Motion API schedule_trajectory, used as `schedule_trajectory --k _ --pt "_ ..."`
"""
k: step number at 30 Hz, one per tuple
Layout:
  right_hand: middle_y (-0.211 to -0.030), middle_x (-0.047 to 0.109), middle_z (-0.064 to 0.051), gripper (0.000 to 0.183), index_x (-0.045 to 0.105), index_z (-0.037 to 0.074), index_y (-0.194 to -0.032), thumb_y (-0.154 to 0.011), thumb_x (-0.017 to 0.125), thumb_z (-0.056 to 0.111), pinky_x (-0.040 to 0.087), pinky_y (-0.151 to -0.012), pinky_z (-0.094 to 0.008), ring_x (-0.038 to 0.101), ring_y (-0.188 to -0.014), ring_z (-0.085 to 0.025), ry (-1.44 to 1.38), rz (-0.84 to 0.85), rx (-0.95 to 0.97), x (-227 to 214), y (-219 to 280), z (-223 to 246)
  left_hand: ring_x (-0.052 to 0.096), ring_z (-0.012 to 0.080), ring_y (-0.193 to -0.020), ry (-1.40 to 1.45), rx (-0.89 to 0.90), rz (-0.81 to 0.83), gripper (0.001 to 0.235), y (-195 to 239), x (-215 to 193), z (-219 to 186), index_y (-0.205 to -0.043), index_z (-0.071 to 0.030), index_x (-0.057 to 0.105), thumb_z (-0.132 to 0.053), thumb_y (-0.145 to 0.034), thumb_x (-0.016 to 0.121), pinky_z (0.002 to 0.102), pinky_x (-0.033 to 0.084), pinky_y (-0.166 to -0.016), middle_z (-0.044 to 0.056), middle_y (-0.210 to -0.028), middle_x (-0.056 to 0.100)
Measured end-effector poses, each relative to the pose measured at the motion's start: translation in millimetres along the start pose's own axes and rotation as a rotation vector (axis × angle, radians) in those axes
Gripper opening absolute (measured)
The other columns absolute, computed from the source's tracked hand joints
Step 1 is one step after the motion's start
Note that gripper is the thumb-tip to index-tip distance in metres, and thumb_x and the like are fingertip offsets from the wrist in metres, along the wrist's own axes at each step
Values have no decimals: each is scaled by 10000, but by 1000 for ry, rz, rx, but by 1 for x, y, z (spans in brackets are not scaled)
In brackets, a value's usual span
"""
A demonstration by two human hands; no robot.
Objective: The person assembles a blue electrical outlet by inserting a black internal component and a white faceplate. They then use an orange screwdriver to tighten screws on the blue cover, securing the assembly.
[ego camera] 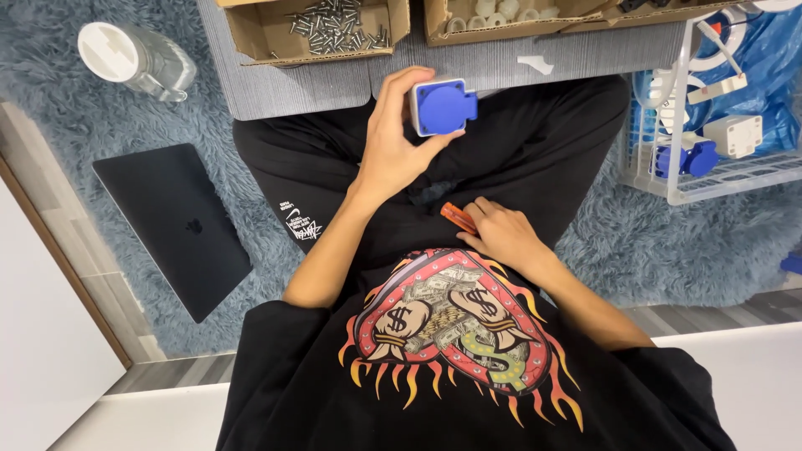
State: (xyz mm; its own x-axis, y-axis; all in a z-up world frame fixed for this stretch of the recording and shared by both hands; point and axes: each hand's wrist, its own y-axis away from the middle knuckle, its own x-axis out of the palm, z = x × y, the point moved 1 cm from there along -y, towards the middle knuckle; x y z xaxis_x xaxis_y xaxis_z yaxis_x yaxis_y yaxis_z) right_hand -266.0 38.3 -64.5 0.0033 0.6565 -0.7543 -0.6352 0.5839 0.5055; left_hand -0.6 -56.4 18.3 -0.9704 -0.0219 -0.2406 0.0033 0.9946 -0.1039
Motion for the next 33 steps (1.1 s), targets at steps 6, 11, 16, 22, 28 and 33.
schedule_trajectory --k 6,11,16,22,28,33 --pt "-997 672 -54 286 666 114 -1152 -1075 642 389 543 -753 -448 700 -859 -299 -263 -93 -143 -65 10 13 555 312 -1359 -347 71 -86 797 -8 11 23 -1435 -133 574 -537 -878 977 438 451 -1170 58 -1428 663" --pt "-933 663 -40 248 731 109 -1185 -1009 739 284 527 -816 -354 643 -828 -187 -487 -244 -191 -181 49 28 559 295 -1355 -273 5 -118 817 -6 14 32 -1472 -158 509 -524 -896 957 437 443 -1205 28 -1482 653" --pt "-1018 624 -388 1144 261 563 -1725 -863 612 -103 666 -572 -473 704 -631 -365 -640 -862 -617 -221 74 3 592 283 -1390 -278 14 -128 831 -4 18 44 -1506 -130 523 -531 -914 945 439 467 -1212 43 -1526 640" --pt "-1059 727 -366 191 611 -164 -1370 -1204 520 -193 623 -685 -447 795 -868 -449 -398 -1108 -671 -259 18 32 564 286 -1512 -296 81 -232 869 1 30 63 -1579 -112 503 -492 -942 956 487 487 -1297 83 -1580 545" --pt "-1122 712 -402 545 215 106 -1352 -1155 698 -50 557 -802 -442 778 -879 -502 -275 -1183 -626 -273 -56 95 627 278 -1422 -360 152 -342 921 4 35 61 -1637 -135 457 -495 -958 964 468 556 -1236 91 -1500 550" --pt "-1260 580 -453 459 228 95 -1376 -1199 600 -107 661 -900 -538 719 -1036 -540 -484 -970 -723 -264 -89 87 604 331 -1427 -290 166 -311 871 25 17 29 -1604 -42 454 -429 -988 933 459 514 -1295 159 -1496 529"
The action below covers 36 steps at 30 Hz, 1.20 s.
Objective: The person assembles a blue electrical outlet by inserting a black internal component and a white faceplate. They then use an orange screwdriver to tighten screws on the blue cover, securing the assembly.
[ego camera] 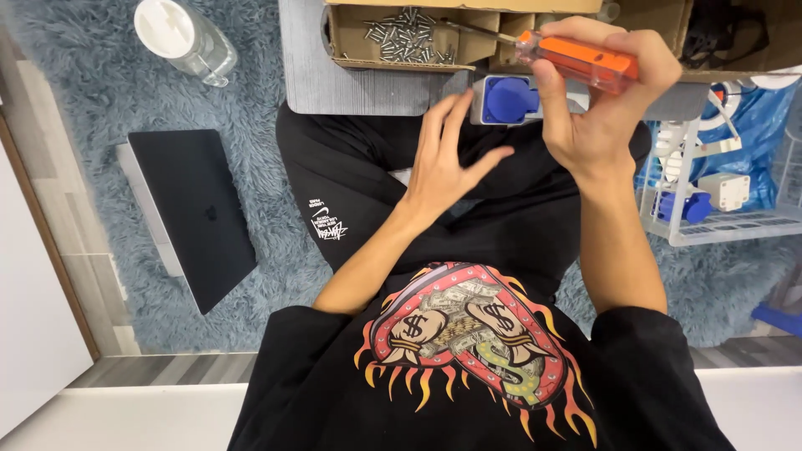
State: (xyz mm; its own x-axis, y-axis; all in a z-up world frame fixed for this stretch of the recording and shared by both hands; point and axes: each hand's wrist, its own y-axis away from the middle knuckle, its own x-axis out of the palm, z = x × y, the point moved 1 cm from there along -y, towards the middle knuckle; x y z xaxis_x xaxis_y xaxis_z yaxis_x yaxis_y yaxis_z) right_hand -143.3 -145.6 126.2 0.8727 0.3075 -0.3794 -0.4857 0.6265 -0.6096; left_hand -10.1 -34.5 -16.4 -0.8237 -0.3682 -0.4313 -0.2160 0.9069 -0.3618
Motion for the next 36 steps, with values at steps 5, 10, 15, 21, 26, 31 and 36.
schedule_trajectory --k 5,10,15,21,26,31,36 --pt "-1281 587 -392 462 267 46 -1390 -1194 654 -111 671 -890 -510 736 -1086 -504 59 -2 -42 4 5 -14 618 333 -1372 53 16 22 707 13 -23 -14 -1528 -4 515 -308 -1018 898 454 539 -1254 183 -1440 549" --pt "-1250 596 -414 451 243 78 -1391 -1208 623 -83 661 -865 -514 737 -1050 -528 55 9 -27 3 5 -10 645 336 -1325 108 6 31 601 9 -44 -25 -1482 7 552 -231 -1031 870 440 559 -1224 191 -1406 583" --pt "-1192 584 -483 459 209 94 -1340 -1175 581 -116 688 -813 -572 742 -914 -595 14 -139 9 -6 2 18 668 327 -1274 120 -4 -26 418 -7 -72 -37 -1370 -1 647 -161 -1036 841 425 549 -1195 185 -1338 636" --pt "-1138 564 -526 572 376 231 -1558 -1134 617 -67 609 -705 -699 609 -827 -613 -12 -464 -19 -35 37 19 709 248 -1137 123 -44 -66 297 -37 -101 -42 -1347 -50 647 -117 -1083 767 358 621 -946 140 -1327 656" --pt "-1128 497 -566 556 408 281 -1592 -1168 530 -57 536 -558 -696 506 -633 -611 -118 -522 -7 -51 69 16 764 186 -1095 195 -56 -32 337 -47 -100 -41 -1443 -113 622 -147 -1132 747 309 623 -950 99 -1384 681" --pt "-1164 502 -592 678 400 393 -1673 -1183 525 -59 575 -633 -759 542 -701 -654 -188 -502 62 -63 89 13 761 142 -994 304 -58 15 293 -49 -90 -47 -1404 -115 671 -117 -1123 752 266 626 -886 100 -1256 764" --pt "-1172 506 -590 682 394 391 -1691 -1186 521 -50 591 -640 -769 540 -707 -643 -211 -488 83 -70 99 8 613 132 -777 282 -100 -5 128 -48 -87 -51 -1217 -93 768 -86 -1090 755 263 557 -824 53 -994 746"
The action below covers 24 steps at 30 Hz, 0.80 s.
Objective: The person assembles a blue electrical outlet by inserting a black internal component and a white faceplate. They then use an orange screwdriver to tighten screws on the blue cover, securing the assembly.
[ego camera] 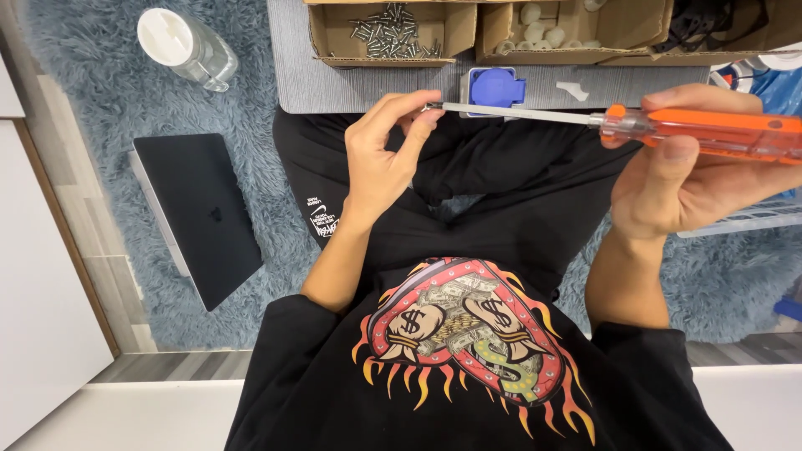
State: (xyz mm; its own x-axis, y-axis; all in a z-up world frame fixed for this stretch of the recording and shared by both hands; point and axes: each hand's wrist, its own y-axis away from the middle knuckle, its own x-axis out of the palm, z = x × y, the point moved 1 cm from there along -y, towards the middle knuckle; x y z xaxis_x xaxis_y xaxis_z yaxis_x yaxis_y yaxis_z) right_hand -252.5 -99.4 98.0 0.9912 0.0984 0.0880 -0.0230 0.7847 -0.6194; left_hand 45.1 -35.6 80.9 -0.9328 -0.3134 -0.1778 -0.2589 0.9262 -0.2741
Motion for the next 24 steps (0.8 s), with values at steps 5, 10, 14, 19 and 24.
schedule_trajectory --k 5,10,14,19,24 --pt "-1132 449 -567 588 414 312 -1643 -1179 492 -40 540 -603 -719 476 -664 -594 3 11 -23 8 -8 8 691 161 -829 0 25 6 123 0 -3 -2 -1218 -72 767 -61 -1102 729 265 587 -829 87 -1071 784" --pt "-1157 455 -546 585 405 334 -1637 -1187 481 -31 537 -612 -699 506 -686 -609 -2 48 2 7 -11 10 676 170 -869 -24 42 19 127 2 -3 2 -1226 -86 776 -79 -1105 738 271 588 -820 89 -1107 784" --pt "-1170 456 -554 604 412 333 -1664 -1195 466 -44 550 -635 -720 488 -721 -603 -12 60 14 -3 -9 5 641 164 -837 -3 32 37 130 2 -3 1 -1223 -91 774 -72 -1097 748 270 570 -819 81 -1094 777" --pt "-1181 470 -530 540 390 297 -1656 -1213 454 -5 557 -649 -683 497 -716 -569 4 95 29 -4 -10 5 634 143 -818 45 11 86 167 6 -5 1 -1278 -81 740 -100 -1112 729 254 555 -848 74 -1057 793" --pt "-1201 461 -549 535 380 325 -1672 -1238 453 21 547 -679 -697 495 -734 -593 -55 69 90 -16 -2 -5 825 233 -977 375 -178 143 182 13 -1 7 -1286 -38 720 -124 -1147 640 295 681 -911 125 -1111 739"
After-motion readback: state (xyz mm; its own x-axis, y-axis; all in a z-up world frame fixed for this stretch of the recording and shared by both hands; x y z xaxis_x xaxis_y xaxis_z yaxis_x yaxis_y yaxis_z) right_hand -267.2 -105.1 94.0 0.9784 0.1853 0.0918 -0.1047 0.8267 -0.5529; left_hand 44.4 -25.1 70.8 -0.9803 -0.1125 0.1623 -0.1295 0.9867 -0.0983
